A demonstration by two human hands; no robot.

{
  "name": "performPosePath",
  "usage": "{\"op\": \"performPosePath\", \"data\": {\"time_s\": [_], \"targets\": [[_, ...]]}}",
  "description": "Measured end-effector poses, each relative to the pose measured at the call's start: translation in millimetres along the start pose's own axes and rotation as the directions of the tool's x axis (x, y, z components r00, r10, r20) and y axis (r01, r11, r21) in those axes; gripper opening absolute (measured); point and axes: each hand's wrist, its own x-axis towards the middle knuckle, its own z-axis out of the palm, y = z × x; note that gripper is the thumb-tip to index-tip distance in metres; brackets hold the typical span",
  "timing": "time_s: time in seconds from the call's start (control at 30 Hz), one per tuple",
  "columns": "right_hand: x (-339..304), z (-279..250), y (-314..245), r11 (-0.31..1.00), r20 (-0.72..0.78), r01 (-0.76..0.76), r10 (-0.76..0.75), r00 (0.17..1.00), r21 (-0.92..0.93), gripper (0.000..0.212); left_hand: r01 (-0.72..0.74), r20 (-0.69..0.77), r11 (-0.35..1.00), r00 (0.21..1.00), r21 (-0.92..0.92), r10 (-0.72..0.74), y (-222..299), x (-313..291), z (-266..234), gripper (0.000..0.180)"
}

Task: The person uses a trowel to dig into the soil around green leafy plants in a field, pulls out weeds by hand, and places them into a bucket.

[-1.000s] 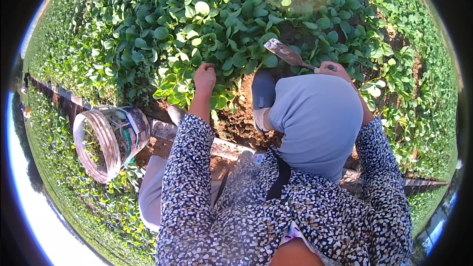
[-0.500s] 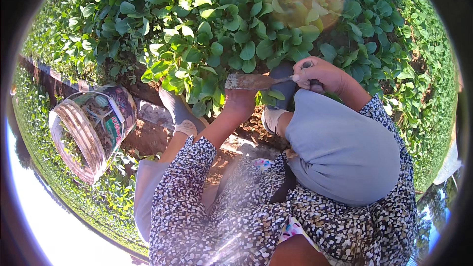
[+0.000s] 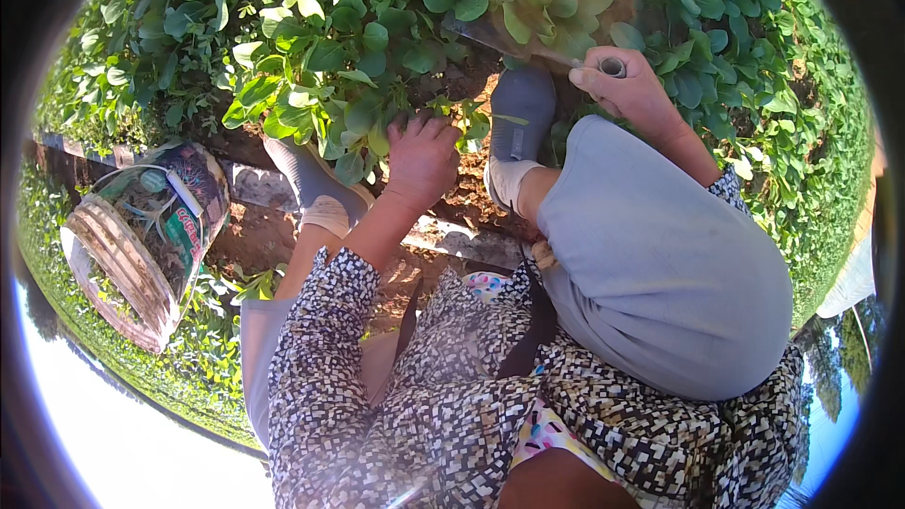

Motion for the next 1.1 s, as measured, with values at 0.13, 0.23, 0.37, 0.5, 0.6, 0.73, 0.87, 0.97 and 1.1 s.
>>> {"op": "performPosePath", "data": {"time_s": [0.13, 0.23, 0.37, 0.5, 0.6, 0.73, 0.87, 0.97, 1.1], "targets": [[-4.3, -11.0, 17.5, 0.914, 0.068, 0.253, -0.245, 0.967, -0.318, 0.029, -0.002, -0.059, 1.000, 0.998, -0.029, 0.000, -4.9, -0.5, -7.8, 0.018], [-8.9, -5.2, 15.5, 0.805, 0.204, 0.339, -0.273, 0.940, -0.486, 0.030, 0.006, -0.027, 0.999, 1.000, -0.037, -0.007, -9.9, -5.8, -12.9, 0.016], [-2.7, 10.9, 19.0, 0.453, 0.400, 0.542, -0.376, 0.836, -0.707, 0.016, -0.004, -0.093, 0.996, 0.996, -0.090, -0.005, -9.7, -8.7, -17.2, 0.019], [-0.9, 12.2, 7.5, 0.351, 0.512, 0.618, -0.353, 0.783, -0.704, 0.008, 0.151, -0.281, 0.907, 0.920, -0.394, -0.275, -0.9, 12.0, -27.8, 0.019], [-0.5, 4.0, 3.8, 0.261, 0.477, 0.524, -0.225, 0.850, -0.811, 0.008, 0.249, -0.216, 0.825, 0.890, -0.507, -0.401, -1.0, 47.0, -44.6, 0.019], [9.7, -2.3, 6.0, 0.232, 0.566, 0.613, -0.241, 0.788, -0.755, 0.009, 0.385, 0.272, 0.923, 0.889, -0.014, -0.367, -9.2, 89.0, -61.4, 0.031], [23.6, 13.1, 2.7, 0.287, 0.559, 0.617, -0.262, 0.786, -0.733, 0.009, 0.177, 0.457, 0.936, 0.835, 0.303, -0.306, -20.0, 101.0, -35.8, 0.029], [32.0, 16.5, 12.6, 0.343, 0.515, 0.563, -0.229, 0.826, -0.752, 0.010, 0.105, 0.551, 0.928, 0.778, 0.356, -0.300, -17.3, 107.8, -34.5, 0.026], [45.8, 21.8, 17.5, 0.383, 0.518, 0.554, -0.202, 0.831, -0.739, 0.012, 0.147, 0.630, 0.914, 0.682, 0.378, -0.370, -30.4, 107.9, -25.2, 0.030]]}}
